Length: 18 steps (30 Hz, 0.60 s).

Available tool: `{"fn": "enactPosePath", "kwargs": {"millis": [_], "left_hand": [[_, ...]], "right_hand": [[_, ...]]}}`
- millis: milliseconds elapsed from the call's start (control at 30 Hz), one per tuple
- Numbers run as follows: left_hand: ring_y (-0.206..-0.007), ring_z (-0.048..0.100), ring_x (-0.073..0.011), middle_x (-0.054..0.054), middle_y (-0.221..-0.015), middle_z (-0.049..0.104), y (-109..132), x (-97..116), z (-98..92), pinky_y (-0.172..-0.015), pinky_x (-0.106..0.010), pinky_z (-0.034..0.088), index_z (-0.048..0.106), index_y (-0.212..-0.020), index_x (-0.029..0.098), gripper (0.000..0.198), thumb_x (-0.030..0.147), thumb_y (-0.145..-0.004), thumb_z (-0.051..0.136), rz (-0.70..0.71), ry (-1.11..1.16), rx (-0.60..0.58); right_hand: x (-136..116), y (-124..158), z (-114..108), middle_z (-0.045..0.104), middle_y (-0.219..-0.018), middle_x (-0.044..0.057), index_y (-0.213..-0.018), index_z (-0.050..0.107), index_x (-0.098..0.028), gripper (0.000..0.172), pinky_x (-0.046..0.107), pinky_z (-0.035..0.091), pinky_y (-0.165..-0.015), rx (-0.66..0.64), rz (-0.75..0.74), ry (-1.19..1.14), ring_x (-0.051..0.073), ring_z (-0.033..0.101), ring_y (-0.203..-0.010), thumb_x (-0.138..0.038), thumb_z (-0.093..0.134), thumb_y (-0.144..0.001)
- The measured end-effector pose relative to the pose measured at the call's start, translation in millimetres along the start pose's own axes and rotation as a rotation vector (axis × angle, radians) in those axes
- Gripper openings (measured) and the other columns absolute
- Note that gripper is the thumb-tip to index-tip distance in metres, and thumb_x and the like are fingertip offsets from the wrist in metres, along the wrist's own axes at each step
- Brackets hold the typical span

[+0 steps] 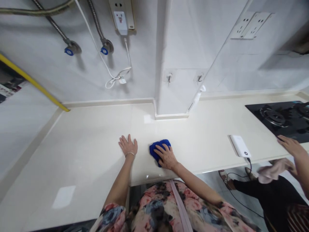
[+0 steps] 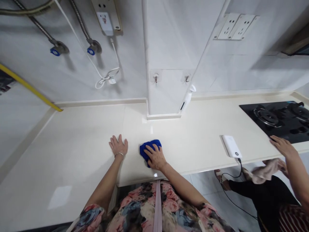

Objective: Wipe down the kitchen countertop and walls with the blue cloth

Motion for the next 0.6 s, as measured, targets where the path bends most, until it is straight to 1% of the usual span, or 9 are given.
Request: {"fn": "enactPosePath", "kwargs": {"millis": [100, 133, 200, 267, 333, 400, 467, 533, 600], "left_hand": [[-0.162, 0.007, -0.0385, -0.022, -0.173, 0.016, 1, -1, -1.1, -0.130, -0.062, 0.008, 0.044, -0.157, 0.012, 0.065, 0.041, -0.099, 0.045, 0.003, 0.024, 0.002], [-0.162, 0.006, -0.0388, -0.022, -0.173, 0.015, 1, -1, -0.9, -0.130, -0.062, 0.008, 0.044, -0.157, 0.012, 0.065, 0.041, -0.099, 0.045, 0.001, 0.031, -0.002], [-0.162, 0.004, -0.0395, -0.022, -0.173, 0.014, 1, -1, 0.3, -0.130, -0.063, 0.006, 0.044, -0.157, 0.011, 0.066, 0.040, -0.098, 0.045, -0.003, 0.042, -0.014], [-0.162, 0.004, -0.0400, -0.023, -0.173, 0.012, 1, 0, 1.7, -0.130, -0.063, 0.005, 0.044, -0.157, 0.010, 0.066, 0.040, -0.098, 0.045, -0.002, 0.060, -0.027], [-0.162, 0.003, -0.0403, -0.022, -0.174, 0.011, 1, 0, 2.5, -0.129, -0.065, 0.005, 0.044, -0.157, 0.010, 0.066, 0.039, -0.098, 0.046, 0.004, 0.081, -0.033], [-0.162, 0.003, -0.0405, -0.021, -0.174, 0.011, 1, 0, 2.3, -0.129, -0.066, 0.005, 0.044, -0.157, 0.010, 0.066, 0.038, -0.097, 0.047, 0.006, 0.101, -0.036], [-0.162, 0.003, -0.0404, -0.021, -0.174, 0.011, 2, -1, 0.7, -0.129, -0.066, 0.005, 0.045, -0.156, 0.011, 0.065, 0.037, -0.096, 0.049, 0.009, 0.119, -0.039], [-0.162, 0.004, -0.0393, -0.020, -0.174, 0.013, 2, -3, -2.0, -0.130, -0.064, 0.006, 0.049, -0.154, 0.011, 0.064, 0.035, -0.095, 0.052, 0.015, 0.141, -0.045], [-0.162, 0.006, -0.0372, -0.018, -0.174, 0.017, 4, -5, -3.9, -0.131, -0.061, 0.007, 0.055, -0.149, 0.012, 0.060, 0.031, -0.092, 0.055, 0.028, 0.187, -0.067]], "right_hand": [[0, 2, 2, 0.025, -0.172, 0.007, -0.161, 0.037, -0.029, 0.081, 0.068, 0.022, -0.117, 0.049, 0.045, 0.009, 0.044, 0.014, -0.152, -0.054, 0.062, -0.088], [-1, 2, 4, 0.025, -0.172, 0.007, -0.160, 0.039, -0.029, 0.081, 0.069, 0.022, -0.117, 0.057, 0.055, 0.020, 0.045, 0.012, -0.153, -0.055, 0.063, -0.087], [-3, 1, 7, 0.028, -0.171, 0.007, -0.158, 0.044, -0.029, 0.073, 0.069, 0.022, -0.117, 0.071, 0.070, 0.051, 0.044, 0.012, -0.153, -0.049, 0.060, -0.090], [-2, 0, 9, 0.032, -0.169, 0.006, -0.155, 0.048, -0.029, 0.065, 0.066, 0.025, -0.117, 0.086, 0.083, 0.072, 0.042, 0.017, -0.153, -0.038, 0.056, -0.091], [0, -2, 9, 0.039, -0.166, 0.006, -0.152, 0.053, -0.026, 0.062, 0.064, 0.028, -0.118, 0.107, 0.105, 0.056, 0.040, 0.022, -0.151, -0.029, 0.055, -0.089], [4, -5, 5, 0.047, -0.160, 0.007, -0.144, 0.061, -0.023, 0.059, 0.062, 0.030, -0.119, 0.153, 0.135, -0.021, 0.039, 0.026, -0.150, -0.025, 0.056, -0.086], [11, -6, -7, 0.057, -0.152, 0.008, -0.130, 0.071, -0.021, 0.050, 0.058, 0.030, -0.121, 0.252, 0.186, -0.206, 0.038, 0.031, -0.148, -0.025, 0.057, -0.082], [29, -4, -21, 0.066, -0.138, 0.008, -0.110, 0.077, -0.021, 0.040, 0.053, 0.032, -0.122, 0.412, 0.302, -0.575, 0.035, 0.040, -0.143, -0.027, 0.062, -0.074], [49, 1, -28, 0.074, -0.120, 0.008, -0.097, 0.076, -0.022, 0.034, 0.049, 0.041, -0.116, 0.555, 0.441, -0.965, 0.033, 0.053, -0.129, -0.032, 0.063, -0.068]]}}
Point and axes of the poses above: each hand's wrist, its own y-axis away from the middle knuckle, its own z-axis out of the palm, x = y × z, the point moved 10 cm from there along -y, towards the middle knuckle
